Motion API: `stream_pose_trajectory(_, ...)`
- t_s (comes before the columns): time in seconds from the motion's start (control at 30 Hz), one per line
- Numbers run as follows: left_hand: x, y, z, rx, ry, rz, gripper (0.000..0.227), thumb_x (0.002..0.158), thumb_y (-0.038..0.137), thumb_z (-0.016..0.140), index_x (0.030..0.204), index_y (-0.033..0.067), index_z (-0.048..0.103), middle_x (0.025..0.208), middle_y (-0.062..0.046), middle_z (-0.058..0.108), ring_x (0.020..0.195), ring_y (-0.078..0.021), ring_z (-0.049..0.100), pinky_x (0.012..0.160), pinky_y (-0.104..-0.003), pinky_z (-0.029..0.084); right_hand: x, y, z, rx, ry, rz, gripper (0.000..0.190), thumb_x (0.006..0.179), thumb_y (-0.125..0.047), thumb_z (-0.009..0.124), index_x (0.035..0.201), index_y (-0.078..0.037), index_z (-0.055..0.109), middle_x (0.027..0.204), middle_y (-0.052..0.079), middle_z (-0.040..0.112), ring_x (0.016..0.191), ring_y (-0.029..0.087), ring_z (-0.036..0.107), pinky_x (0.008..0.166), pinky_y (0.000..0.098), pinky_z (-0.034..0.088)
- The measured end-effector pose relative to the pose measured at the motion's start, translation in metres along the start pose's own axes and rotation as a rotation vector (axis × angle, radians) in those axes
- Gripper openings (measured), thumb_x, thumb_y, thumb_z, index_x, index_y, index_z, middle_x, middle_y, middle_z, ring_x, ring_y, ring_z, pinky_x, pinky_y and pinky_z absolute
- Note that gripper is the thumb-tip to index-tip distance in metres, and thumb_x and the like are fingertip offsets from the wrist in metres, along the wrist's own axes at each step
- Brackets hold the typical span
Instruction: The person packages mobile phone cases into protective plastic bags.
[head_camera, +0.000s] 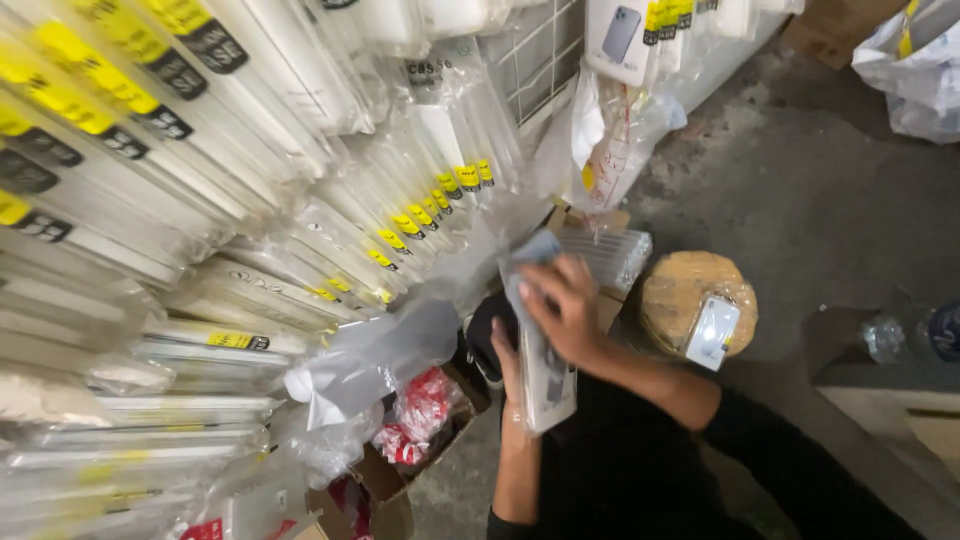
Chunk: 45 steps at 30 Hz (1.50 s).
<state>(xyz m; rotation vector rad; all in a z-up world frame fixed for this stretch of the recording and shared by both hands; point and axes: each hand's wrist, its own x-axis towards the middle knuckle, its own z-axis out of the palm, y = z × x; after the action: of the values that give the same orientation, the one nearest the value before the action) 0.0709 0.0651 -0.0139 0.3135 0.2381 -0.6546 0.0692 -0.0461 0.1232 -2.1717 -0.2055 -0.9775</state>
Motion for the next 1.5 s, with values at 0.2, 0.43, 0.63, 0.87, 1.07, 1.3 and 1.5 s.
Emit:
stream_pose_trajectory(0.2,-0.021,0.016,0.044,-0.107,-0.121,-0.022,0.074,0.098,0.065,0.045,0.149,0.0108,0.051,0.143,-0.011,0.059,0.127,-0.0267,0.059,0.110,-0.039,0.045,-0.037,-0.024,-0.015,0.125,-0.242,-0.477,0.027,0.089,-0.026,0.074,0.113,-0.014,0.078,0.088,0.002,0.059,0.084,0.022,0.059,0.077,0.0424,0.046)
stream_pose_trajectory(0.43,-0.038,0.018,0.066,-0.240,-0.164,-0.133,0.081,0.098,0.069,0.045,0.152,0.0083,0.050,0.142,-0.014,0.061,0.125,-0.0296,0.060,0.110,-0.042,0.044,-0.014,0.002,-0.018,-0.147,-0.100,-0.071,0.028,0.091,-0.024,0.070,0.117,-0.014,0.075,0.099,0.009,0.062,0.093,0.030,0.056,0.083,0.0488,0.039)
stream_pose_trajectory(0.63,-0.019,0.016,0.025,-0.124,-0.258,-0.076,0.082,0.096,0.073,0.045,0.145,0.0068,0.051,0.137,-0.016,0.061,0.125,-0.0328,0.059,0.113,-0.046,0.044,-0.026,-0.006,-0.013,-0.025,-0.245,-0.266,0.030,0.091,-0.027,0.062,0.116,-0.016,0.075,0.102,0.008,0.062,0.101,0.030,0.053,0.089,0.0499,0.037)
stream_pose_trajectory(0.87,-0.018,0.022,0.063,-0.118,0.014,-0.073,0.079,0.094,0.066,0.041,0.145,0.0061,0.052,0.136,-0.013,0.066,0.121,-0.0298,0.064,0.107,-0.042,0.049,-0.075,0.008,0.018,-0.043,-0.121,0.145,0.034,0.101,-0.022,0.054,0.126,-0.001,0.065,0.118,0.021,0.057,0.112,0.039,0.049,0.099,0.0520,0.035)
stream_pose_trajectory(1.07,-0.023,0.017,0.038,-0.047,-0.272,-0.006,0.090,0.098,0.076,0.045,0.147,0.0011,0.053,0.132,-0.017,0.065,0.112,-0.0295,0.065,0.100,-0.039,0.053,-0.065,0.025,0.000,0.139,-0.175,0.035,0.037,0.097,-0.031,0.059,0.123,-0.006,0.066,0.126,0.012,0.064,0.120,0.032,0.057,0.108,0.0542,0.034)
stream_pose_trajectory(1.3,-0.008,0.004,-0.011,0.057,-0.096,0.000,0.071,0.100,0.062,0.051,0.146,0.0080,0.059,0.119,-0.010,0.069,0.098,-0.0238,0.065,0.083,-0.036,0.055,-0.125,0.027,0.035,0.138,-0.045,0.425,0.052,0.107,-0.031,0.050,0.143,0.006,0.049,0.141,0.028,0.040,0.131,0.043,0.042,0.108,0.0503,0.035)
stream_pose_trajectory(1.5,-0.017,0.000,0.004,0.111,-0.002,0.187,0.068,0.101,0.067,0.048,0.126,0.0050,0.059,0.103,-0.009,0.068,0.088,-0.0225,0.066,0.075,-0.037,0.056,-0.105,0.016,0.021,0.184,-0.187,0.024,0.054,0.094,-0.033,0.053,0.136,0.000,0.062,0.115,0.012,0.051,0.106,0.030,0.049,0.098,0.0472,0.040)
